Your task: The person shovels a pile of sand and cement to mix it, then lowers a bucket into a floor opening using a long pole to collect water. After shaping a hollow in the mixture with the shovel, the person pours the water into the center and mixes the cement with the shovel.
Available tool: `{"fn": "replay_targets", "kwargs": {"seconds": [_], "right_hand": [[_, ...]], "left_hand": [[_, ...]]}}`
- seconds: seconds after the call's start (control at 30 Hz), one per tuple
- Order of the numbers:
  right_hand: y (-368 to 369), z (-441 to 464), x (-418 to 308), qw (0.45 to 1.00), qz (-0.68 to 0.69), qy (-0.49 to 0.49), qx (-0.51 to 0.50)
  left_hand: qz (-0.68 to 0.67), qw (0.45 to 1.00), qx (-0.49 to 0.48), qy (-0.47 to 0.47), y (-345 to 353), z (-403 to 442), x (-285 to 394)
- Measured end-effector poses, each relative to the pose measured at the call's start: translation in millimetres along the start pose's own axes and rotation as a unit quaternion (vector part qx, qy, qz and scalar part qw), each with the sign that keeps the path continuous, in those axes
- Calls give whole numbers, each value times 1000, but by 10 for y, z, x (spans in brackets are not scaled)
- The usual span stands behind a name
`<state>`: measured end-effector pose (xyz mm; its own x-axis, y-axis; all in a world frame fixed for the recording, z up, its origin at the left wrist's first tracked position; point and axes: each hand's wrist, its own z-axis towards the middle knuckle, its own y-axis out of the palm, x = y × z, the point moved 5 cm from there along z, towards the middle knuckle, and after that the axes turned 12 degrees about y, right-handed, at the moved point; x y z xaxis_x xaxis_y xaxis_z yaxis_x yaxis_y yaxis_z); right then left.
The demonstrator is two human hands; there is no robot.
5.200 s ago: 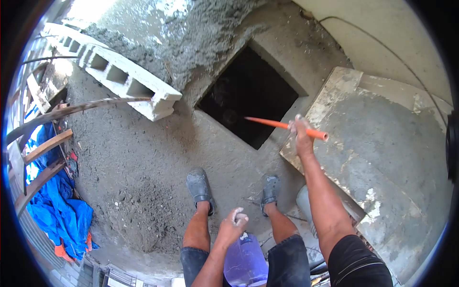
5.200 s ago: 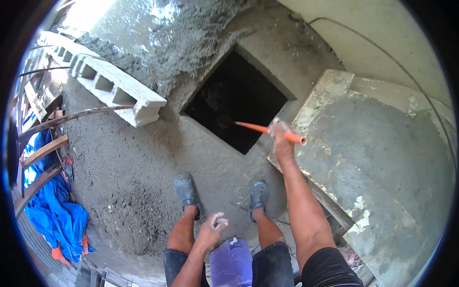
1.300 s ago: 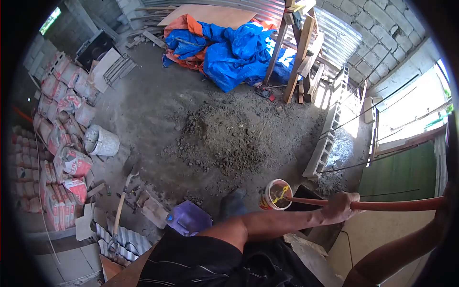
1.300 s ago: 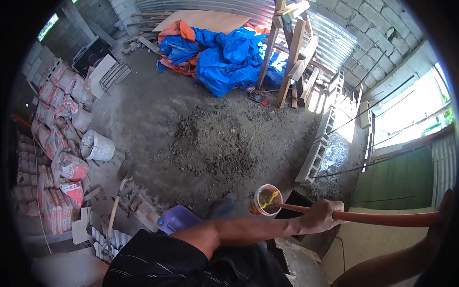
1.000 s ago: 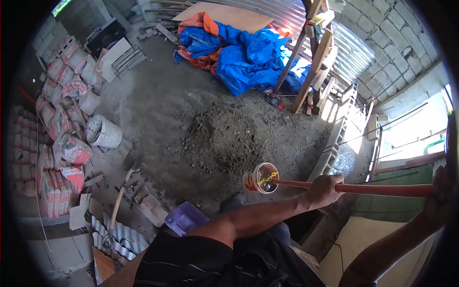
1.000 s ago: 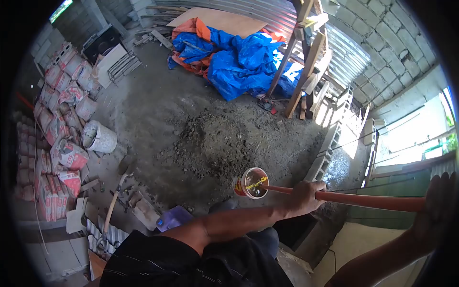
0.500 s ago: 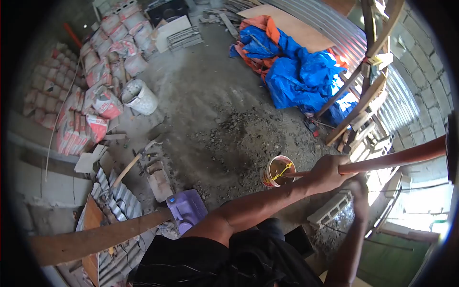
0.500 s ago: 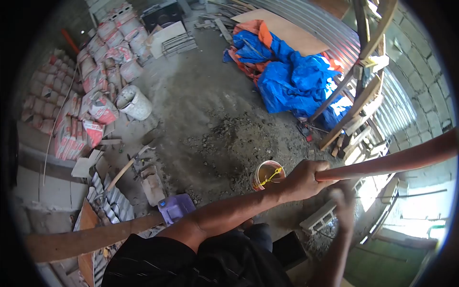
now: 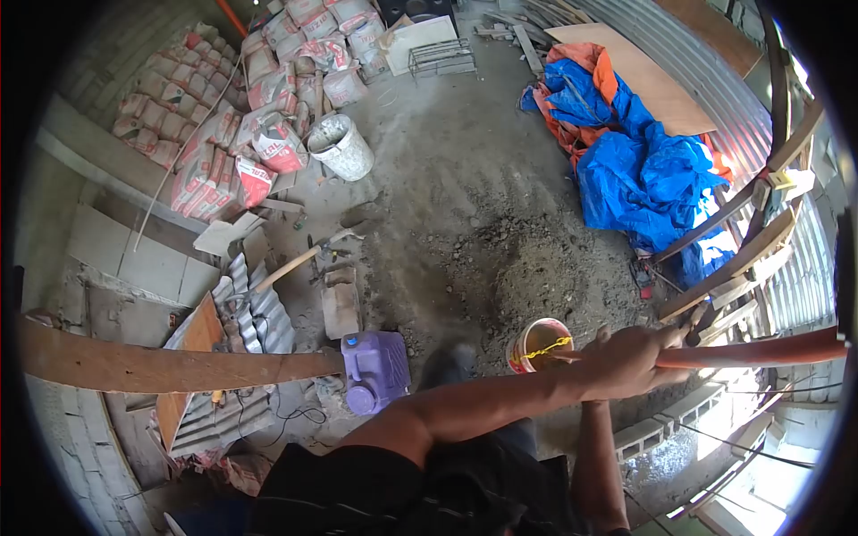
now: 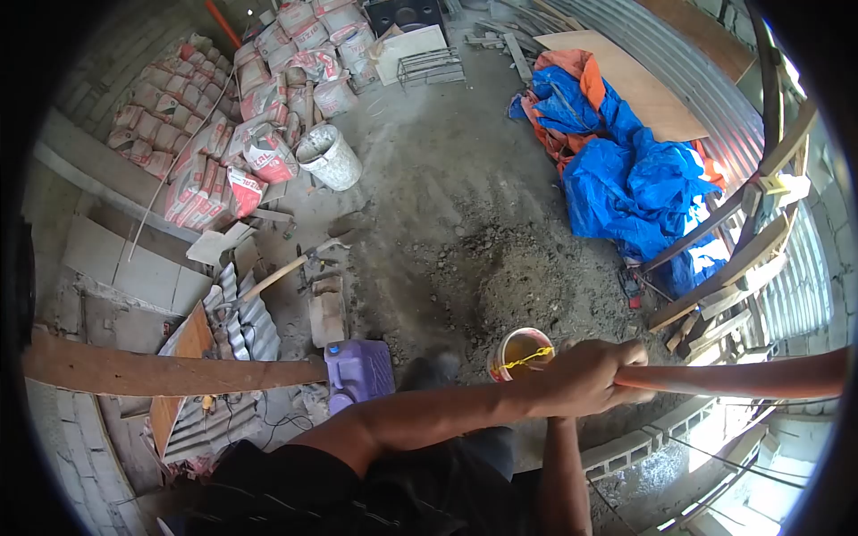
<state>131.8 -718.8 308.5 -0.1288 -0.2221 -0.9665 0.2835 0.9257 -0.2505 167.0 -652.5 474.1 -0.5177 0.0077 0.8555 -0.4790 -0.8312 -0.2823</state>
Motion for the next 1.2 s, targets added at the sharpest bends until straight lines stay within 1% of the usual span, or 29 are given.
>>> {"fn": "replay_targets", "kwargs": {"seconds": [0.03, 0.1, 0.13, 0.2, 0.23, 0.27, 0.3, 0.33, 0.37, 0.4, 0.43, 0.47, 0.5, 0.53, 0.57, 0.6, 0.63, 0.7, 0.73, 0.77, 0.8, 0.83, 0.9, 0.93, 1.03, 1.07, 1.1, 1.13, 1.2], "right_hand": [[47, 50, 162, 999, 13, 38, 12], [134, 118, 320, 994, 36, 94, 35], [199, 151, 349, 992, 46, 108, 42], [332, 251, 188, 990, 82, 101, 50], [416, 325, 94, 987, 121, 89, 52], [470, 394, 51, 988, 128, 72, 55], [538, 460, -54, 988, 124, 70, 58], [597, 532, -198, 980, 164, 86, 71], [687, 622, -319, 970, 203, 100, 84], [774, 729, -408, 972, 189, 83, 109], [886, 847, -517, 972, 176, 86, 133], [1013, 972, -660, 973, 163, 66, 150], [1155, 1094, -809, 973, 151, 47, 169], [1311, 1239, -963, 969, 155, 54, 185], [1444, 1355, -1100, 965, 154, 64, 201], [1545, 1464, -1187, 963, 101, 61, 241], [1689, 1593, -1354, 963, 117, 59, 237], [1827, 1859, -1493, 955, 114, 70, 264], [1994, 2045, -1673, 957, 113, 61, 261], [2140, 2206, -1837, 950, 113, 60, 286], [2251, 2331, -1961, 941, 112, 63, 313], [2314, 2480, -2017, 941, 111, 62, 314], [2496, 2836, -2232, 939, 142, -11, 312], [2608, 2958, -2357, 925, 159, 13, 345], [2727, 3460, -2425, 913, 189, -2, 362], [2900, 3587, -2553, 918, 175, -19, 356], [2928, 3808, -2488, 912, 199, 11, 360], [3009, 3998, -2495, 913, 176, -31, 366], [3153, 4509, -2433, 905, 225, -33, 361]], "left_hand": [[4, 1000, -12, 26, -143, -29, 45], [33, 998, 11, 54, -591, -179, -77], [33, 998, 24, 38, -827, -342, -332], [59, 988, -10, -139, -1452, -804, -919], [61, 963, 11, -262, -1786, -1227, -1317], [98, 935, 33, -339, -2173, -1699, -1661], [97, 910, 75, -397, -2572, -2189, -1942], [184, 886, 68, -421, -2995, -2732, -2259], [194, 847, 114, -482, -3377, -3476, -2668], [228, 821, 162, -497, -3722, -3891, -2700], [218, 817, 200, -495, -4023, -4337, -2821], [253, 765, 151, -572, -4316, -4940, -3124], [272, 716, 252, -591, -4497, -5801, -3497], [162, 662, 291, -672, -4622, -6287, -3647], [23, 603, 363, -710, -4681, -6439, -3515], [-26, 576, 353, -736, -4749, -6695, -3485], [-73, 549, 345, -758, -4863, -6962, -3534], [-111, 536, 312, -777, -5210, -6846, -3303], [-114, 541, 322, -768, -5436, -6749, -3262], [-114, 546, 331, -761, -5640, -6694, -3267], [-117, 559, 344, -745, -5882, -6728, -3328], [-92, 566, 366, -733, -6116, -6754, -3411], [-54, 586, 408, -698, -6619, -6591, -3508], [-54, 589, 408, -695, -6831, -6471, -3579], [-15, 607, 423, -672, -7472, -6076, -3809], [-15, 613, 425, -666, -7644, -5947, -3902], [-15, 619, 425, -660, -7815, -5780, -4020], [-28, 624, 421, -657, -7989, -5618, -4122], [-16, 619, 442, -649, -8278, -5340, -4342]]}}
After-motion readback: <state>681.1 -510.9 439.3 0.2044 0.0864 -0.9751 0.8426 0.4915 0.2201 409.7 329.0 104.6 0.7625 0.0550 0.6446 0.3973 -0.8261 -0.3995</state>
